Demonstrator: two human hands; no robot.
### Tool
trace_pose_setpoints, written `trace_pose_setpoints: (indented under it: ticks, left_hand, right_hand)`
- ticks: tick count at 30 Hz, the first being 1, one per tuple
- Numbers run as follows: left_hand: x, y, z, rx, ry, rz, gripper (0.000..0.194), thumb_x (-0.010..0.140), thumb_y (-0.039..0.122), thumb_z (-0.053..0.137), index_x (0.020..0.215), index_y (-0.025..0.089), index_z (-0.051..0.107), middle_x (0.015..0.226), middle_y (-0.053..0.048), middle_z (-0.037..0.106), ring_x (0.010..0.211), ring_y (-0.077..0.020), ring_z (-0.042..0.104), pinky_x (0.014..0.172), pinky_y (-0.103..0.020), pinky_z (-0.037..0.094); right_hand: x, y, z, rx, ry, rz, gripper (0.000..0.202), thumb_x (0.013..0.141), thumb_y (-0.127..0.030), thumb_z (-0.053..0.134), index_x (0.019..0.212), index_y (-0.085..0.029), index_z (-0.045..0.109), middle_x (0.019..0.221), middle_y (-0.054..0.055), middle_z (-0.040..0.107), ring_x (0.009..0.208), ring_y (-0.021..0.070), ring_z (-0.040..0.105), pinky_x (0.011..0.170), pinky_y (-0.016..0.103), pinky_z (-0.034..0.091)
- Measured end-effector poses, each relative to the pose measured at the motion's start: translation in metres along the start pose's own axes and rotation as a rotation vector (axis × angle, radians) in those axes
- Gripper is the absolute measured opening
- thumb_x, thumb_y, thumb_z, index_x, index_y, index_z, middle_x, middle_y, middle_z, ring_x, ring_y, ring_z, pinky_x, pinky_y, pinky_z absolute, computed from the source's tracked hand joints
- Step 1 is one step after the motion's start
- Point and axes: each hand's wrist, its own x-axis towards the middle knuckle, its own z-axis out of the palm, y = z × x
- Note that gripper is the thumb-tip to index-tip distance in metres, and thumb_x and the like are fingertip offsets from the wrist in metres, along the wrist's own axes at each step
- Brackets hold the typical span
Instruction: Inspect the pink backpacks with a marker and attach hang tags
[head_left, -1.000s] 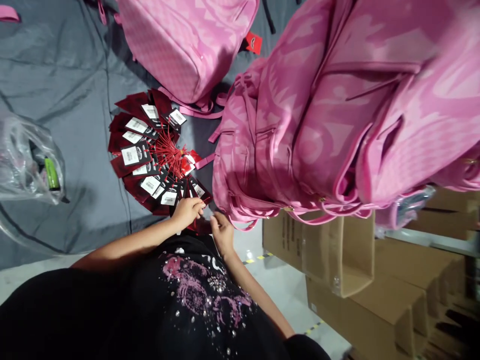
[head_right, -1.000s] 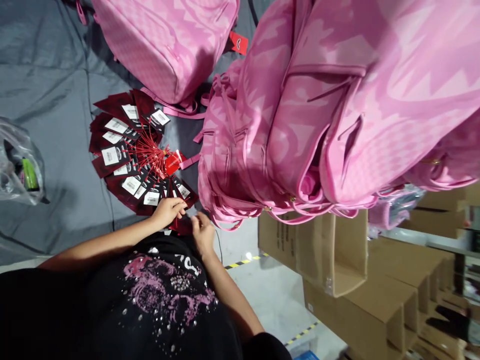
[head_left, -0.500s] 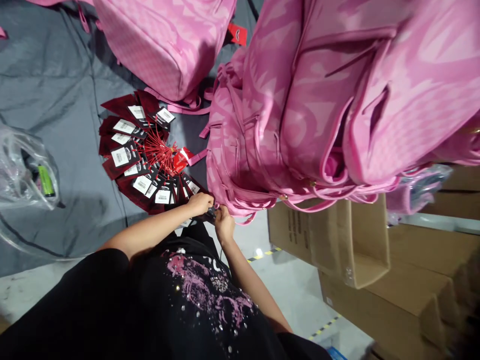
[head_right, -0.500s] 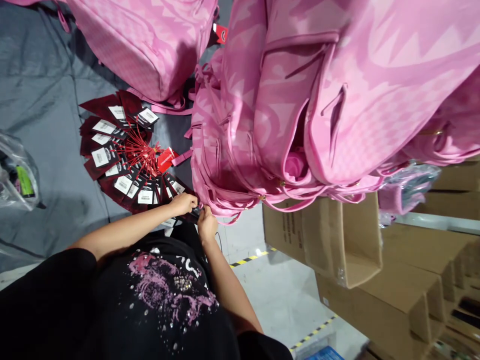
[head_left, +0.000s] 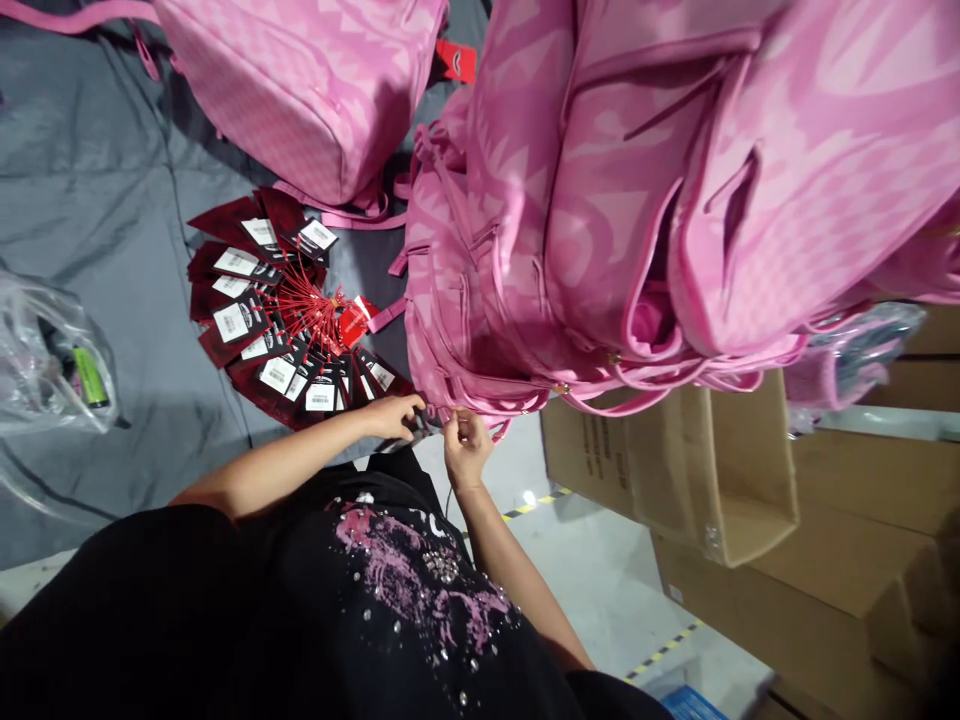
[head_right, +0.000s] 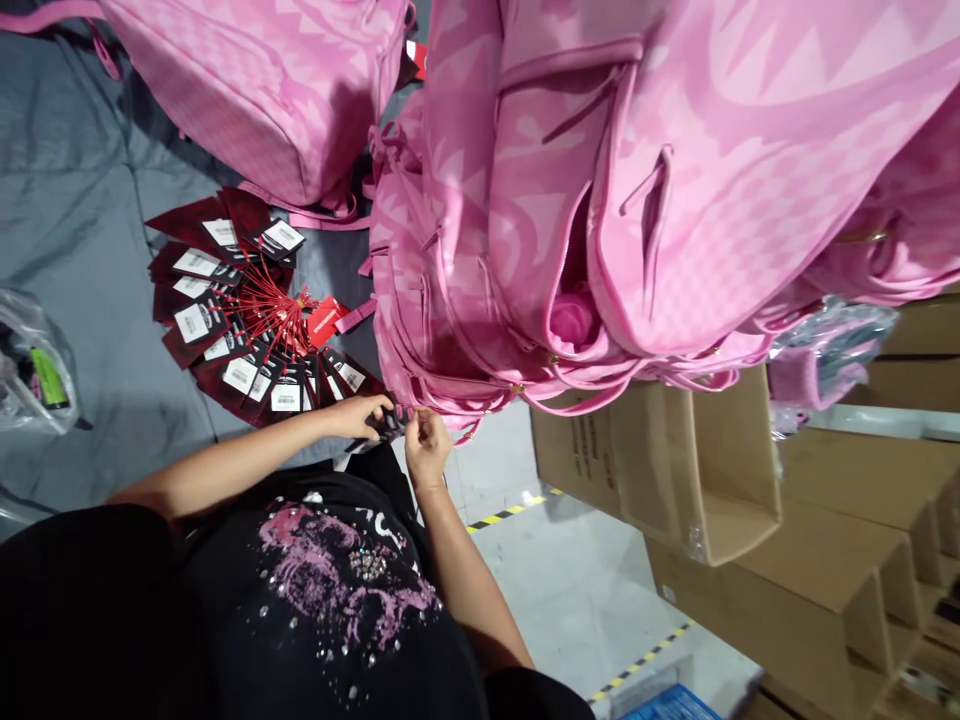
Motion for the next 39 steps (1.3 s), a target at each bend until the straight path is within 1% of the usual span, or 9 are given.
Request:
trace_pose_setpoints:
  ticks: [7,13,18,21,25,29,32,36,39]
  left_hand:
    - [0.003,0.007,0.054,0.074,0.284,-0.022,0.064,0.071,0.016,0.072,0.127,0.021,0.041,0.127,-0.015,0.058,0.121,-0.0326,0.053,0.104,-0.047,0.035]
    - [0.016,0.006,0.074,-0.099,0.402,0.008,0.046,0.078,0.018,0.065,0.119,0.02,0.043,0.097,-0.005,0.069,0.091,-0.0212,0.067,0.086,-0.033,0.048]
    - [0.003,-0.002,0.07,-0.253,0.54,0.063,0.028,0.085,0.018,0.055,0.113,0.02,0.053,0.101,-0.001,0.07,0.092,-0.0155,0.067,0.085,-0.026,0.05]
    - [-0.009,-0.004,0.063,-0.286,0.571,0.122,0.024,0.082,0.012,0.055,0.103,0.021,0.064,0.105,0.001,0.071,0.099,-0.014,0.066,0.092,-0.024,0.047]
    - [-0.013,-0.004,0.059,-0.282,0.694,0.108,0.022,0.083,0.019,0.06,0.104,0.019,0.067,0.107,-0.002,0.072,0.102,-0.0159,0.065,0.094,-0.025,0.047]
    - [-0.007,-0.002,0.061,-0.217,0.834,0.067,0.024,0.09,0.027,0.054,0.111,0.019,0.064,0.106,-0.004,0.071,0.096,-0.0171,0.065,0.089,-0.029,0.048]
    - [-0.006,0.005,0.062,-0.13,0.817,0.117,0.019,0.091,0.028,0.055,0.1,0.022,0.07,0.101,-0.003,0.072,0.095,-0.0174,0.065,0.092,-0.032,0.045]
    - [-0.01,0.017,0.064,0.214,0.822,0.187,0.02,0.089,0.023,0.055,0.099,0.026,0.072,0.125,-0.005,0.064,0.116,-0.025,0.052,0.106,-0.047,0.029]
    - [-0.012,0.023,0.066,0.538,0.817,0.207,0.027,0.092,0.022,0.048,0.107,0.027,0.07,0.124,-0.006,0.064,0.11,-0.025,0.052,0.094,-0.046,0.035]
  right_hand:
    - [0.005,-0.009,0.001,0.104,-0.014,0.022,0.022,0.09,-0.038,0.048,0.092,-0.018,0.057,0.087,0.007,0.07,0.057,0.0129,0.064,0.053,0.025,0.05]
    - [0.013,-0.017,0.0,0.26,-0.029,0.114,0.021,0.086,-0.04,0.054,0.083,-0.02,0.048,0.1,0.011,0.07,0.062,0.0129,0.064,0.059,0.027,0.053]
    - [0.029,-0.013,-0.002,0.261,-0.225,0.076,0.019,0.094,-0.041,0.041,0.089,-0.023,0.039,0.084,0.004,0.066,0.052,0.0116,0.058,0.052,0.026,0.049]
    - [0.038,-0.008,-0.006,0.199,-0.362,-0.032,0.02,0.092,-0.041,0.046,0.09,-0.021,0.049,0.075,0.001,0.061,0.058,0.0135,0.057,0.057,0.027,0.049]
    - [0.037,0.0,-0.017,0.144,-0.515,-0.158,0.016,0.088,-0.034,0.055,0.087,-0.021,0.063,0.078,0.003,0.062,0.07,0.0169,0.058,0.074,0.033,0.05]
    - [0.028,0.012,-0.026,0.143,-0.624,-0.206,0.019,0.09,-0.03,0.049,0.086,-0.021,0.065,0.084,0.004,0.064,0.059,0.0137,0.056,0.067,0.031,0.051]
    - [0.025,0.022,-0.025,0.17,-0.674,-0.197,0.02,0.091,-0.031,0.048,0.09,-0.021,0.064,0.084,0.004,0.066,0.061,0.0143,0.061,0.065,0.03,0.052]
    - [0.025,0.03,-0.019,0.216,-0.695,-0.154,0.021,0.092,-0.034,0.046,0.091,-0.02,0.062,0.074,0.002,0.066,0.055,0.0135,0.06,0.056,0.026,0.051]
    - [0.023,0.033,-0.017,0.254,-0.675,-0.135,0.024,0.092,-0.034,0.044,0.094,-0.019,0.062,0.074,0.002,0.065,0.054,0.0125,0.058,0.055,0.025,0.051]
